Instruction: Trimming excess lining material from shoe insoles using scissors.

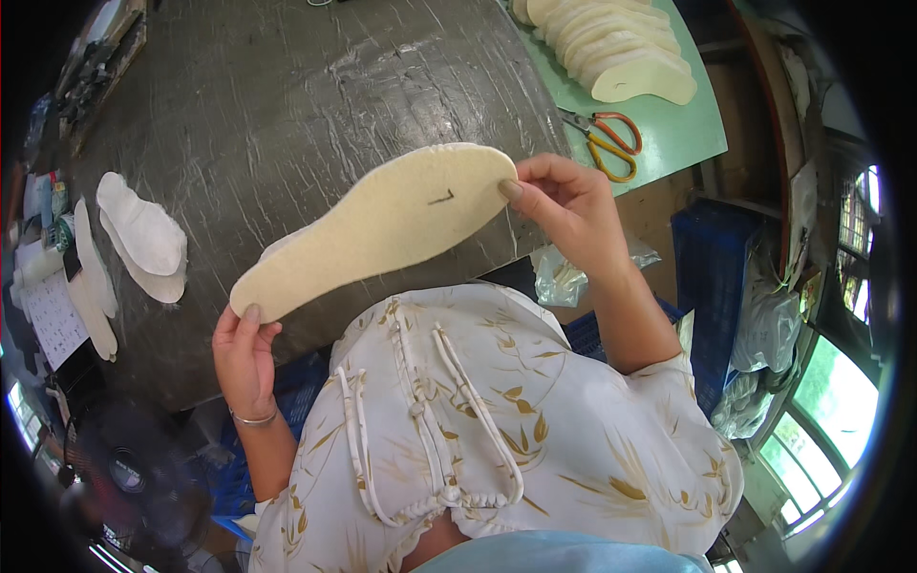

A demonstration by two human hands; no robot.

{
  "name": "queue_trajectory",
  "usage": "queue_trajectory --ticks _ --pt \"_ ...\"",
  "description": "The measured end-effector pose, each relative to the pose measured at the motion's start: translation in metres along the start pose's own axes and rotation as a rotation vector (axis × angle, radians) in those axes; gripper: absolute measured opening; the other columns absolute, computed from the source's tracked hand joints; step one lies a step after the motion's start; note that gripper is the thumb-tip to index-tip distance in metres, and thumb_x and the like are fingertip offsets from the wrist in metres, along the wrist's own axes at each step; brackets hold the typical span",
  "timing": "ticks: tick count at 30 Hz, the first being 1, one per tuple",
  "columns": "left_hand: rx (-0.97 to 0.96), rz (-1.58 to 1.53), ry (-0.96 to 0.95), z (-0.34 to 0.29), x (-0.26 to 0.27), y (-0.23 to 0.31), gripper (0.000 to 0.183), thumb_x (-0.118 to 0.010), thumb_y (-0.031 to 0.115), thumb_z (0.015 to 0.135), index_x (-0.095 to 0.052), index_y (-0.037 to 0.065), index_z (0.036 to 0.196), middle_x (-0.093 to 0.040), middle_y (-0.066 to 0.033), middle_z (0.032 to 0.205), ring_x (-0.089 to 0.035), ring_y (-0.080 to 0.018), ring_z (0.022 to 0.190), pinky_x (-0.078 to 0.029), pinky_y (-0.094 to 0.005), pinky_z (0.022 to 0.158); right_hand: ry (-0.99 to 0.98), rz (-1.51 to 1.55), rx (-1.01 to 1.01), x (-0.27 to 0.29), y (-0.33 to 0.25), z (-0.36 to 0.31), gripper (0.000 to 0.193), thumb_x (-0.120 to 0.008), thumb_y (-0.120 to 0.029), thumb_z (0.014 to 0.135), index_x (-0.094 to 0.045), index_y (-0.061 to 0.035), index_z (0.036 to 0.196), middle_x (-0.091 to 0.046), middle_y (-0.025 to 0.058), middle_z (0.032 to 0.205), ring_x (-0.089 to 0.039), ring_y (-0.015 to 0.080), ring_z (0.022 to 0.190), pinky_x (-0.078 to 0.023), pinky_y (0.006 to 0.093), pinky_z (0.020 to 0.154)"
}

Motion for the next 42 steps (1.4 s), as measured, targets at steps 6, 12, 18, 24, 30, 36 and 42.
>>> queue_trajectory --ticks 6,12,18,24,30,36,42 --pt "0.056 0.117 0.059 -0.002 -0.006 -0.005 0.019 -0.060 0.004 0.087 -0.055 0.000 0.105 -0.064 -0.0073 0.098 -0.059 -0.0105 0.078 -0.048 -0.0229 0.070 0.071 0.149 -0.276 0.009 0.033 0.006 0.019 -0.070 -0.011 0.084 -0.065 0.0043 0.093 -0.065 0.0001 0.078 -0.056 0.0022 0.070 -0.044 0.0157 0.060" --pt "0.136 0.155 0.109 0.005 0.001 0.000 0.017 -0.060 0.006 0.088 -0.057 -0.001 0.103 -0.064 -0.0067 0.094 -0.058 -0.0095 0.075 -0.047 -0.0215 0.064 0.063 0.113 -0.345 0.011 0.043 0.015 0.014 -0.069 -0.011 0.084 -0.067 0.0023 0.089 -0.063 -0.0004 0.074 -0.054 0.0027 0.065 -0.043 0.0170 0.057" --pt "0.107 0.251 0.138 0.014 0.006 0.001 0.010 -0.062 0.004 0.087 -0.063 -0.003 0.094 -0.059 -0.0055 0.094 -0.051 -0.0070 0.068 -0.040 -0.0204 0.057 0.068 -0.018 -0.281 0.011 0.047 0.026 0.014 -0.068 -0.013 0.085 -0.067 0.0012 0.085 -0.058 -0.0037 0.065 -0.046 0.0014 0.058 -0.036 0.0182 0.051" --pt "0.086 0.296 0.126 0.021 0.005 0.002 0.008 -0.063 0.003 0.085 -0.063 -0.003 0.091 -0.054 -0.0020 0.084 -0.047 -0.0051 0.064 -0.036 -0.0191 0.053 0.095 -0.084 -0.270 0.013 0.052 0.030 0.015 -0.069 -0.013 0.084 -0.067 0.0021 0.084 -0.054 -0.0046 0.060 -0.043 0.0017 0.055 -0.034 0.0194 0.048" --pt "0.094 0.356 0.123 0.028 0.006 0.002 0.008 -0.061 0.009 0.089 -0.062 0.002 0.092 -0.057 0.0016 0.074 -0.048 -0.0033 0.060 -0.036 -0.0175 0.051 0.094 -0.123 -0.244 0.012 0.055 0.031 0.013 -0.069 -0.012 0.084 -0.068 0.0012 0.084 -0.054 -0.0039 0.059 -0.043 0.0024 0.055 -0.034 0.0203 0.049" --pt "0.117 0.315 0.141 0.031 0.005 0.000 0.010 -0.063 0.005 0.086 -0.063 -0.003 0.091 -0.053 -0.0002 0.079 -0.048 -0.0045 0.063 -0.035 -0.0187 0.051 0.090 -0.116 -0.246 0.012 0.055 0.032 0.013 -0.069 -0.012 0.084 -0.068 0.0009 0.084 -0.054 -0.0037 0.059 -0.043 0.0024 0.055 -0.034 0.0204 0.049" --pt "0.140 0.310 0.148 0.032 0.008 -0.004 0.011 -0.063 0.007 0.087 -0.064 -0.002 0.092 -0.055 0.0003 0.078 -0.048 -0.0043 0.064 -0.036 -0.0183 0.051 0.091 -0.122 -0.223 0.011 0.054 0.034 0.014 -0.069 -0.013 0.083 -0.069 0.0013 0.084 -0.056 -0.0029 0.060 -0.043 0.0028 0.055 -0.034 0.0212 0.049"
Point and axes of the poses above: each hand's wrist, its own z-axis towards the middle knuckle, its own x-axis out of the back of the hand, y = z × x, the point moved 4 cm from there along z, towards the middle knuckle
